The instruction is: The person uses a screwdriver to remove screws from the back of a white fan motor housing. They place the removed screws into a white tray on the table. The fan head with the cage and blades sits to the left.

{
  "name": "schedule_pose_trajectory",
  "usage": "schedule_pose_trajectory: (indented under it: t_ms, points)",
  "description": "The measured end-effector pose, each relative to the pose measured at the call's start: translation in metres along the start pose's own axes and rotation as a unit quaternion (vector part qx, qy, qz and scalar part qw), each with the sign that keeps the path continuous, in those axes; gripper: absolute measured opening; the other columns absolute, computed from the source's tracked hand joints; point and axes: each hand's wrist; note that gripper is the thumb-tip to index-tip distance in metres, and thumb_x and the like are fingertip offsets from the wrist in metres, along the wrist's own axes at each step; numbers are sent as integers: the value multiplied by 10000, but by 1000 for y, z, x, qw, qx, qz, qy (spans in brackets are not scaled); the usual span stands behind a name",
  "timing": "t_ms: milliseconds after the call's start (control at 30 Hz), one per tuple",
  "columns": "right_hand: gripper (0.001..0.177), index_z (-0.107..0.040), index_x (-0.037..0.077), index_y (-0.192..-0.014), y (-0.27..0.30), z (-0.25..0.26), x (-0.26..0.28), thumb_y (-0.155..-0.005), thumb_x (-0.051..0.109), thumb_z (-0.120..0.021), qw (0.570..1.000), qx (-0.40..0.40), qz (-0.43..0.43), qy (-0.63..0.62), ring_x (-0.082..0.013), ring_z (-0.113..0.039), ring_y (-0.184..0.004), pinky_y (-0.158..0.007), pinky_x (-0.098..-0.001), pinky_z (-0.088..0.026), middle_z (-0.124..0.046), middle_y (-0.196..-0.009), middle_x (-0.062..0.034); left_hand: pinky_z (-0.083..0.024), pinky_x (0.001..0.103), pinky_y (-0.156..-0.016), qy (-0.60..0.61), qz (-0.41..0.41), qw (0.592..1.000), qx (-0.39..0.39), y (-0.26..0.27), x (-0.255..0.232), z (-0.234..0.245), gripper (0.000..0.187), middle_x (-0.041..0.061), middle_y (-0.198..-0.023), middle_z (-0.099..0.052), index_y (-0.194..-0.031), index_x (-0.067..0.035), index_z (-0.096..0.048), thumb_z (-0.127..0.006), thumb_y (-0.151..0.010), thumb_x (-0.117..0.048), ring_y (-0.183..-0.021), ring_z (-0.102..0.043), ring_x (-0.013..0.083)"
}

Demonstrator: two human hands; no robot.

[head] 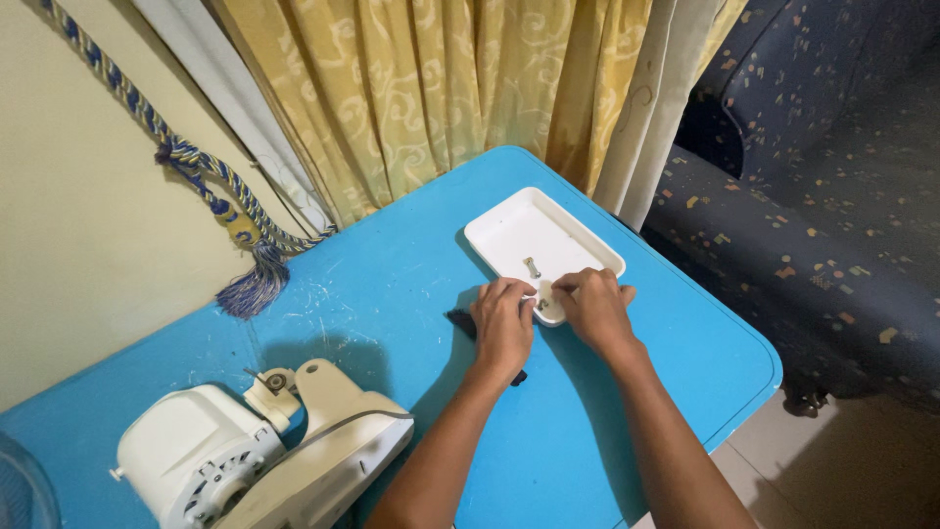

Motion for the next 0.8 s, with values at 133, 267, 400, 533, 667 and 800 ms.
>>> schedule_pose_trajectory:
  t_ms: [133, 267, 400, 533, 667, 800]
  points:
    - [136, -826, 113, -953, 8, 2, 5, -846, 133, -744, 998, -36, 49, -19, -307, -677, -962, -789, -486, -327, -777, -952, -99, -422, 476, -948, 18, -8, 1000, -11, 4, -1, 9, 163, 78, -1105, -686, -1021, -76, -716, -732, -863, -45, -1129, -584, 330]
    - [118, -821, 112, -935, 21, 8, 18, -849, 156, -753, 994, -59, 71, -57, -292, -673, -984, -822, -486, -340, -787, -954, -72, -416, 487, -944, 23, -11, 1000, -14, 10, -8, 27, 209, 109, -1109, -680, -1060, -64, -711, -733, -854, -42, -1128, -583, 354]
    - [135, -814, 107, -966, 42, 18, 39, -852, 162, -767, 986, -84, 102, -103, -259, -694, -933, -886, -451, -439, -790, -940, -75, -444, 487, -942, 24, -22, 999, -16, 18, -17, 57, 230, 143, -1109, -674, -1088, -39, -700, -731, -860, -49, -1098, -607, 375]
    - [185, -782, 77, -1031, 67, 25, 63, -859, 142, -770, 974, -59, 90, -201, -197, -709, -850, -693, -360, -549, -769, -952, -94, -480, 468, -921, 30, -12, 999, -27, 35, -21, 95, 223, 154, -1104, -675, -1078, -20, -695, -734, -862, -61, -1069, -624, 381]
    - [181, -779, 55, -1034, 92, 22, 89, -862, 110, -770, 957, -49, 143, -249, -180, -713, -800, -675, -333, -553, -772, -940, -96, -473, 472, -929, -17, -47, 998, -41, 55, -23, 137, 257, 166, -1111, -665, -1103, -10, -696, -738, -853, -52, -1056, -612, 388]
    - [222, -769, 75, -1077, 114, 10, 117, -862, 130, -759, 947, 2, 131, -292, -146, -738, -864, -711, -304, -586, -781, -968, -76, -466, 469, -933, -110, -57, 992, -7, 78, -24, 172, 292, 173, -1100, -645, -1119, 0, -685, -747, -840, -62, -1065, -605, 369]
Point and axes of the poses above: each hand's wrist, its own y-axis away from the middle knuckle, its own z-axis out of the back of the hand, x = y × z
